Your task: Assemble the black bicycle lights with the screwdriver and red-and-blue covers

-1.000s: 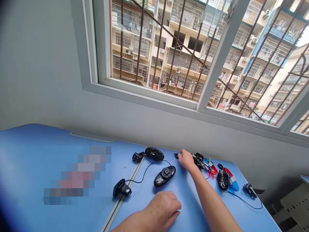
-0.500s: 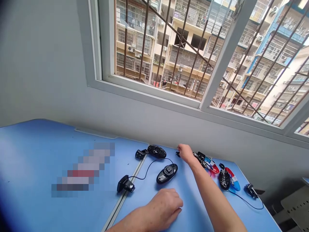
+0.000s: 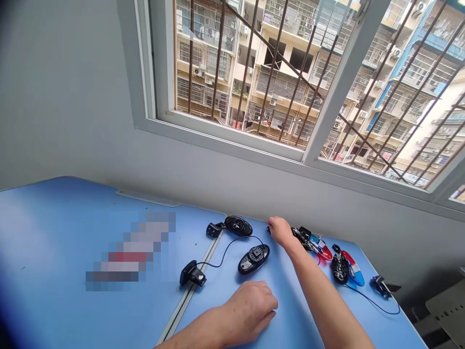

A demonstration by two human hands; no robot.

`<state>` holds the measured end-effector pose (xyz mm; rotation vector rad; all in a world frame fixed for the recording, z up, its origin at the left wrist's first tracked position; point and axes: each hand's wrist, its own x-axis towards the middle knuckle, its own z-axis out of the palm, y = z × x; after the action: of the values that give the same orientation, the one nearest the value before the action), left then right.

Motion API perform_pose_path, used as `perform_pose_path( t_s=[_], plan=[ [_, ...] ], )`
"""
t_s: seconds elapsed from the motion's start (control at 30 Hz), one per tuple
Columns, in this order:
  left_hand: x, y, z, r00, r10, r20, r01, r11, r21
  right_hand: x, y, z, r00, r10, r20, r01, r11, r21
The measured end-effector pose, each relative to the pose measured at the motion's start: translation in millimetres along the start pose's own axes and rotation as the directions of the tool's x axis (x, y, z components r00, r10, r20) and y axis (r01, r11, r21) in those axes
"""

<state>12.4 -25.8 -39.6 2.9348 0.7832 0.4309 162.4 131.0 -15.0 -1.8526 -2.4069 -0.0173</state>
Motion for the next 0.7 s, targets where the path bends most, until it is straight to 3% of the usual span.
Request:
perform_pose_path(
  t_s=[0.53,0.63,0.7],
  plan=[
    [1,-2,9.9,0.999,0.012,-0.048,-0.013,1.000,-0.008,-8,-7,-6,1.000,-0.019,0.022,0.021,0.998,-0.061],
    [0,-3,10.4,0.994,0.012,-0.110,-0.013,1.000,-0.006,-10,-8,-7,1.000,-0.027,-0.006,0.027,0.998,-0.051],
    [0,-3,9.0,0.976,0.010,-0.216,-0.012,1.000,-0.004,-14,-8,-9,0.999,-0.038,-0.039,0.036,0.999,-0.039]
  ],
)
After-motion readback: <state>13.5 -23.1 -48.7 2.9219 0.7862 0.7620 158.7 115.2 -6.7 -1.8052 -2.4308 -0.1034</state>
